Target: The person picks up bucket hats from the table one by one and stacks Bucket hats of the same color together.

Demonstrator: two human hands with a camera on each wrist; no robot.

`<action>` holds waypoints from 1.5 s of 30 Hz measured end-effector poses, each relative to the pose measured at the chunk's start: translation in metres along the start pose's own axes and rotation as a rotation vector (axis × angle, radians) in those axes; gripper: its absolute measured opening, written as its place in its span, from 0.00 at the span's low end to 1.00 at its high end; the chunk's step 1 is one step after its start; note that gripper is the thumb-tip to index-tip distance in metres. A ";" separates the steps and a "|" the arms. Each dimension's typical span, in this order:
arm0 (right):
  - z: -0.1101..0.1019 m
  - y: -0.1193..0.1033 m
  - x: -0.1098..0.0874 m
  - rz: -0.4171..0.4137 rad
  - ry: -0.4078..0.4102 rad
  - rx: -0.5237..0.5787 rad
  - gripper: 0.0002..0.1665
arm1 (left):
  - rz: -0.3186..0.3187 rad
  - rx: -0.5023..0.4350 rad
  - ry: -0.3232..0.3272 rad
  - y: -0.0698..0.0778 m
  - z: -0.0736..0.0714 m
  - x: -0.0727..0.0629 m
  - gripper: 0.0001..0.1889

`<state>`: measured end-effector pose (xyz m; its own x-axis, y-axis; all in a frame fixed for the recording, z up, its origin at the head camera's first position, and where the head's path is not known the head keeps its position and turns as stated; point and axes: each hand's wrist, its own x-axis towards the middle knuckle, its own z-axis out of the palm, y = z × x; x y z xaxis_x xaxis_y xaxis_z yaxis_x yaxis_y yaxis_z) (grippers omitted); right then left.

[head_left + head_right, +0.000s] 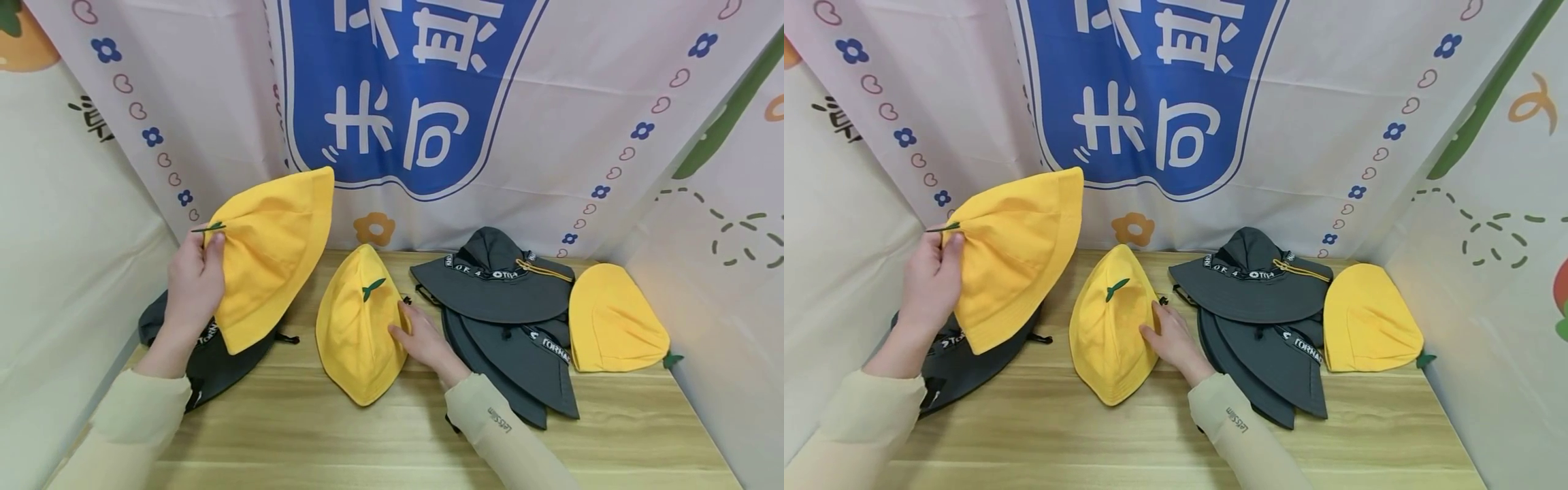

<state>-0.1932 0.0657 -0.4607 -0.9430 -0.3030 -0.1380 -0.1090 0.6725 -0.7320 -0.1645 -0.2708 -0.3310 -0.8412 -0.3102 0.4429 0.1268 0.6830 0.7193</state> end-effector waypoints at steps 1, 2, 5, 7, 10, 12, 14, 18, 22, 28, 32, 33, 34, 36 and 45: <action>-0.001 -0.001 0.000 -0.005 0.007 0.008 0.38 | 0.002 -0.010 -0.002 0.001 -0.001 0.000 0.24; -0.001 -0.001 0.000 -0.015 0.016 0.010 0.38 | 0.001 -0.023 -0.002 0.003 -0.001 0.000 0.24; -0.003 -0.004 0.001 -0.060 0.060 0.014 0.37 | -0.027 -0.081 -0.013 0.007 -0.003 0.000 0.21; -0.005 -0.008 0.001 -0.094 0.103 0.021 0.35 | -0.055 -0.151 -0.018 0.012 -0.004 0.000 0.17; -0.009 -0.015 0.000 -0.150 0.192 0.031 0.31 | -0.084 -0.289 -0.008 0.020 -0.005 0.000 0.09; -0.013 -0.021 -0.001 -0.178 0.247 0.054 0.29 | -0.086 -0.383 0.010 0.027 -0.006 -0.001 0.07; -0.016 -0.028 -0.002 -0.216 0.295 0.078 0.27 | -0.081 -0.471 0.028 0.034 -0.006 -0.002 0.08; -0.023 -0.044 -0.005 -0.300 0.349 0.174 0.24 | -0.067 -0.659 0.026 0.046 -0.005 -0.005 0.09; -0.027 -0.060 -0.009 -0.368 0.376 0.258 0.22 | -0.046 -0.776 -0.012 0.054 -0.002 -0.008 0.10; -0.028 -0.081 -0.011 -0.402 0.369 0.283 0.23 | -0.031 -0.749 -0.014 0.062 0.004 -0.012 0.09; -0.030 -0.092 -0.010 -0.416 0.355 0.297 0.25 | -0.018 -0.743 -0.047 0.065 0.009 -0.015 0.09; -0.031 -0.094 -0.010 -0.415 0.352 0.311 0.25 | -0.015 -0.744 -0.056 0.065 0.010 -0.016 0.09; -0.031 -0.097 -0.009 -0.411 0.349 0.325 0.26 | -0.011 -0.747 -0.062 0.065 0.011 -0.016 0.10; -0.032 -0.101 -0.008 -0.393 0.343 0.355 0.26 | -0.012 -0.748 -0.078 0.066 0.012 -0.017 0.10; -0.032 -0.112 -0.005 -0.322 0.333 0.583 0.22 | 0.001 -0.729 -0.123 0.066 0.014 -0.022 0.12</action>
<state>-0.1860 0.0137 -0.3564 -0.9480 -0.1419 0.2850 -0.2990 0.0895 -0.9500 -0.1451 -0.2094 -0.3005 -0.8885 -0.2041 0.4111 0.4084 0.0572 0.9110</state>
